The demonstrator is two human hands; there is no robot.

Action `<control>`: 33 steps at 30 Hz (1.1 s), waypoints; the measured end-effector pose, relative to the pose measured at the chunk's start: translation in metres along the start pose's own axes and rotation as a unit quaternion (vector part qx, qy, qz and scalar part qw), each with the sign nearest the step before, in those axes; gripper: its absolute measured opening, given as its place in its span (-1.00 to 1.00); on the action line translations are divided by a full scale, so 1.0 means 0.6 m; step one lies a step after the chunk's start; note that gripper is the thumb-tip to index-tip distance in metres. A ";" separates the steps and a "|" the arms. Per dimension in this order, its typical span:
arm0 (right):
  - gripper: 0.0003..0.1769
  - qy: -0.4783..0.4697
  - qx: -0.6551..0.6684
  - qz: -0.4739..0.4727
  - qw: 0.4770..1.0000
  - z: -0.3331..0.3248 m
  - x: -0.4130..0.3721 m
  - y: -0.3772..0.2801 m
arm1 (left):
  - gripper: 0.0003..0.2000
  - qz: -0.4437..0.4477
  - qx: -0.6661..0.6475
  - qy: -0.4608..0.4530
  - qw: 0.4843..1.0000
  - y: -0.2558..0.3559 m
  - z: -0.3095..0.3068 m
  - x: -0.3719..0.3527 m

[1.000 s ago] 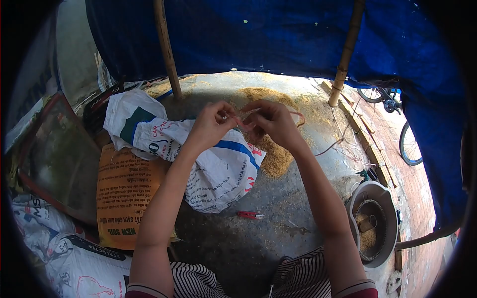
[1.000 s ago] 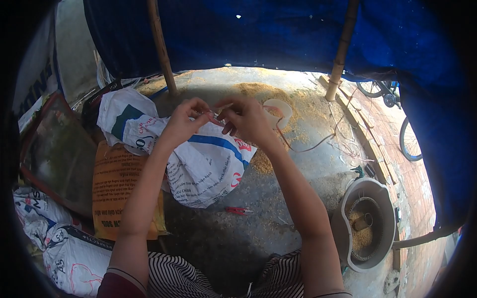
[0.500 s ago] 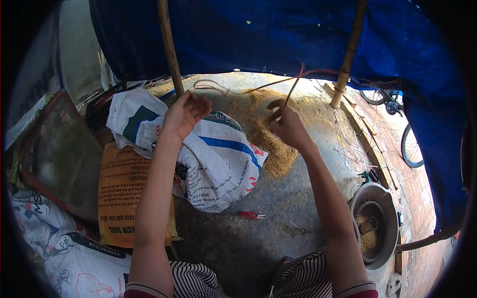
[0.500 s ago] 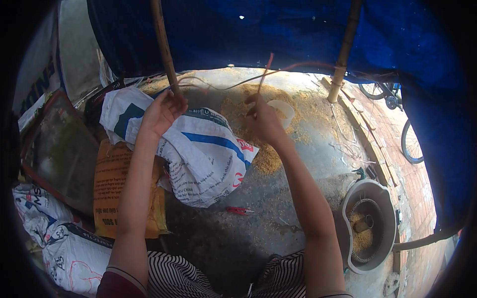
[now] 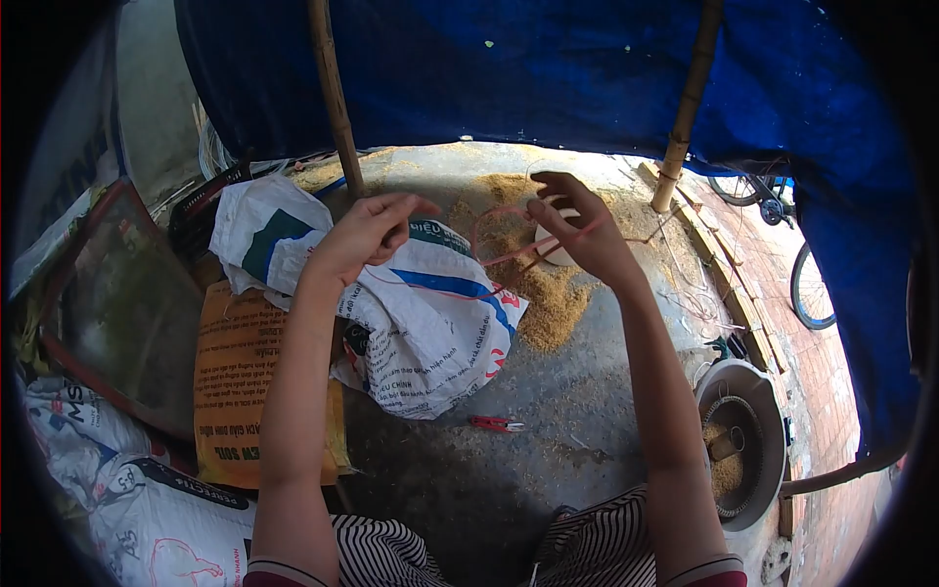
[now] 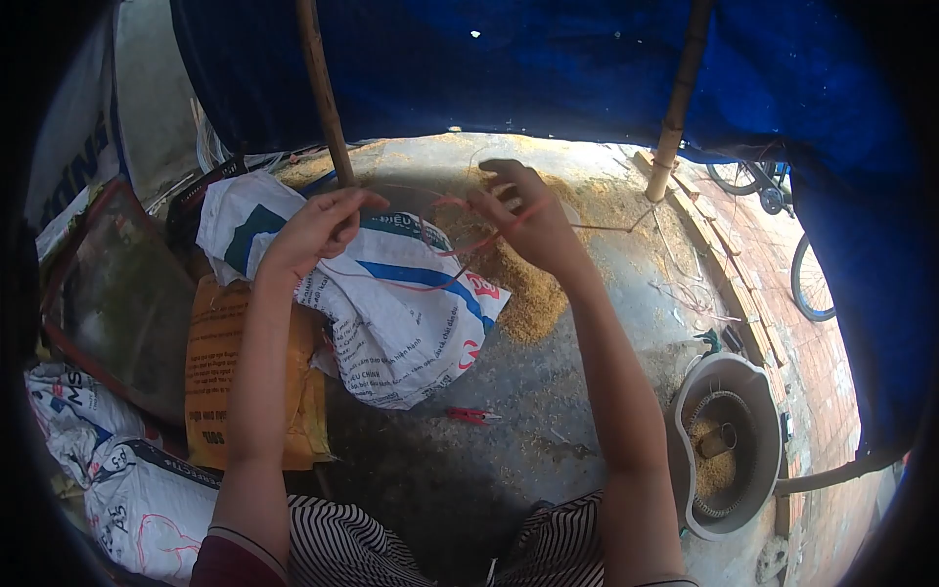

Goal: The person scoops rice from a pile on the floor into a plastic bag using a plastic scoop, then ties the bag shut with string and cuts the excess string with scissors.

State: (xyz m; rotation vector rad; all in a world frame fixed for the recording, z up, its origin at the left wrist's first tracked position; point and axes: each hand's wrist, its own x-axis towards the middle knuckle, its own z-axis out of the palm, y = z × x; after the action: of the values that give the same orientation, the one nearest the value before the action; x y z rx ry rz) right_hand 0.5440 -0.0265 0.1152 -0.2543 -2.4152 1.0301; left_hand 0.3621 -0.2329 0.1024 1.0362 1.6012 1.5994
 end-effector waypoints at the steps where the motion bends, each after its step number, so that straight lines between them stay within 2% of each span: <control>1: -0.34 0.000 0.000 0.001 1.000 0.012 -0.006 -0.015 | -0.69 -0.002 0.023 -0.019 1.000 0.001 0.010 0.000; 3: -0.28 -0.004 0.055 -0.053 0.997 0.034 -0.013 -0.036 | -0.68 -0.005 0.046 -0.040 0.998 0.002 0.030 0.002; 4: -0.25 -0.045 0.145 -0.084 0.985 0.055 -0.001 -0.014 | -0.69 -0.011 0.057 -0.035 0.998 0.002 0.038 0.004; 5: -0.25 -0.043 0.145 -0.084 0.985 0.051 0.000 -0.010 | -0.70 -0.016 0.068 -0.030 0.997 0.004 0.042 0.005; 7: -0.27 -0.214 0.158 0.034 0.963 0.043 -0.001 -0.019 | -0.73 0.007 0.117 0.006 0.993 0.006 0.038 0.006; 8: -0.38 -0.223 0.134 0.040 0.965 0.048 0.004 -0.002 | -0.76 0.030 0.164 0.043 0.985 0.007 0.034 0.005; 9: -0.38 -0.225 0.135 0.039 0.964 0.047 0.002 0.003 | -0.76 0.029 0.164 0.044 0.985 -0.002 0.023 0.008; 11: -0.42 -0.185 0.173 0.118 0.960 0.038 -0.003 0.016 | -0.77 0.086 0.212 0.137 0.964 -0.027 -0.014 0.018; 12: -0.49 -0.194 0.278 0.178 0.924 0.034 -0.007 0.028 | -0.79 0.074 0.187 0.153 0.968 -0.029 -0.027 0.016; 13: -0.49 -0.193 0.278 0.180 0.924 0.029 -0.010 0.039 | -0.79 0.073 0.186 0.152 0.968 -0.033 -0.038 0.016; 15: -0.55 -0.181 0.210 0.113 0.954 0.021 -0.012 0.049 | -0.79 0.070 0.169 0.135 0.974 -0.042 -0.055 0.016; 16: -0.59 -0.174 0.235 0.107 0.950 0.023 -0.014 0.049 | -0.79 0.069 0.169 0.134 0.974 -0.046 -0.060 0.016; 17: -0.63 -0.168 0.261 0.100 0.945 0.025 -0.016 0.047 | -0.79 0.049 0.234 0.101 0.966 -0.050 -0.064 0.016; 18: -0.65 -0.188 0.202 0.117 0.954 0.025 -0.017 0.046 | -0.78 0.030 0.298 0.067 0.952 -0.053 -0.065 0.017; 19: -0.67 -0.208 0.141 0.132 0.959 0.025 -0.017 0.046 | -0.78 0.030 0.297 0.067 0.952 -0.060 -0.063 0.020; 21: -0.69 -0.217 0.156 0.124 0.956 0.039 -0.016 0.053 | -0.73 0.008 0.384 -0.034 0.923 -0.074 -0.049 0.026; 22: -0.72 -0.226 0.172 0.114 0.952 0.046 -0.014 0.055 | -0.68 0.045 0.447 -0.034 0.893 -0.060 -0.022 0.013; 23: -0.72 -0.227 0.172 0.114 0.952 0.048 -0.013 0.054 | -0.68 0.044 0.447 -0.033 0.893 -0.067 -0.003 0.014; 25: -0.75 -0.229 0.159 0.157 0.948 0.048 -0.012 0.050 | -0.61 0.232 0.401 0.013 0.886 -0.079 0.031 0.024; 26: -0.75 -0.228 0.159 0.157 0.948 0.049 -0.012 0.050 | -0.61 0.232 0.400 0.012 0.886 -0.078 0.047 0.031; 28: -0.75 -0.226 0.187 0.175 0.940 0.049 -0.013 0.053 | -0.67 0.221 0.286 -0.024 0.932 -0.073 0.072 0.038; 29: -0.75 -0.226 0.186 0.177 0.940 0.047 -0.013 0.056 | -0.67 0.221 0.284 -0.025 0.933 -0.073 0.078 0.039; 31: -0.76 -0.241 0.297 0.207 0.901 0.044 -0.011 0.064 | -0.71 0.070 0.091 -0.123 0.986 -0.072 0.086 0.042; 33: -0.77 -0.239 0.331 0.231 0.883 0.042 -0.015 0.062 | -0.73 0.054 0.048 -0.115 0.991 -0.085 0.094 0.047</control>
State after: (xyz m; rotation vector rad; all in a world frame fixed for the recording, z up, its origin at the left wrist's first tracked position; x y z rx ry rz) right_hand 0.5376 -0.0195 0.0703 -0.3701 -2.2563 2.2919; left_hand 0.3927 -0.1779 0.0513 1.3280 1.4994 1.4227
